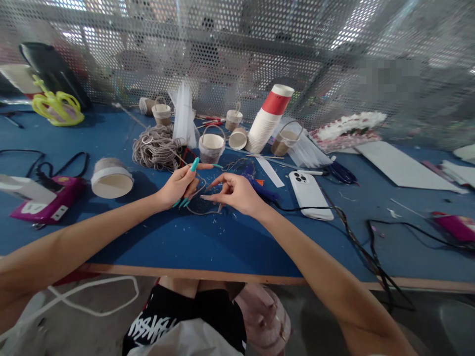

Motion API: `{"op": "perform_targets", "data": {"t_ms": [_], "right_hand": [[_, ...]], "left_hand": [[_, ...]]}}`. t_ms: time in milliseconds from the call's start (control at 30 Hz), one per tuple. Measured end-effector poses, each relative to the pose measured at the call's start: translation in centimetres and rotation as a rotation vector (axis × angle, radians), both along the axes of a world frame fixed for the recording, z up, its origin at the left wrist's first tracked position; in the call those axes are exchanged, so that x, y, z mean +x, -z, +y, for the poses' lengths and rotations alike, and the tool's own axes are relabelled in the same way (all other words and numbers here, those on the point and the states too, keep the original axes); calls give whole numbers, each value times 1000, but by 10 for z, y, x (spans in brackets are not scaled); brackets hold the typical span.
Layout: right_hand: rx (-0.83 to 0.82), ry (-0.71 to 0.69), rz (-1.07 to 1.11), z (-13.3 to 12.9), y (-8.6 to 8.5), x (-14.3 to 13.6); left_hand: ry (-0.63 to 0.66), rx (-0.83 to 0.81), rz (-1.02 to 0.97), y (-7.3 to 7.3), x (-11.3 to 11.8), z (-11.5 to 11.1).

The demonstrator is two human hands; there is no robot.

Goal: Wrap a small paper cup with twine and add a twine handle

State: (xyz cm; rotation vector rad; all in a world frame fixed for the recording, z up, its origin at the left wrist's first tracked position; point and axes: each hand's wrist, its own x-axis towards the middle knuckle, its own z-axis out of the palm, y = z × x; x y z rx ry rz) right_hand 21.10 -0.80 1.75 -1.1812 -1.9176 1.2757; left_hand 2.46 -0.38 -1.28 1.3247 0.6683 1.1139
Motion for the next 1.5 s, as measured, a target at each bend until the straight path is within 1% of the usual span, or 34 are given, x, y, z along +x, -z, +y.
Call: {"op": "perform_targets", "data": {"t_ms": [167,267,333,433,567,800,1000,1133,1233,1400,1500], "right_hand": [[-263,-162,97,8,-3,5],[-334,-212,94,9,-6,8],[-359,-218,80,9,-7,9],[-348,-188,86,7,-8,9],[-269,-168,87,6,-5,7],[-153,-147,61,4,1,4],[25,-55,-19,0,-2,3],[89,13,-33,0,-2,2],[44,-5,8,2,0,2],[-190,-125,156,6,-1,2],[-265,-163,161,8,-3,4]], "left_hand": [[54,-35,3,-1,-2,0],[100,-38,6,-1,-2,-1],[123,-26,15,-1,-1,-1],[122,-22,39,-1,-1,-2],[97,-35,62,-2,0,-2],[94,-12,83,-6,1,-3],[54,-10,113,-6,1,-3],[12,1,88,-4,2,-2],[9,8,51,-3,2,-2],[37,0,9,-1,1,-1],[53,-4,13,-1,0,-2]]}}
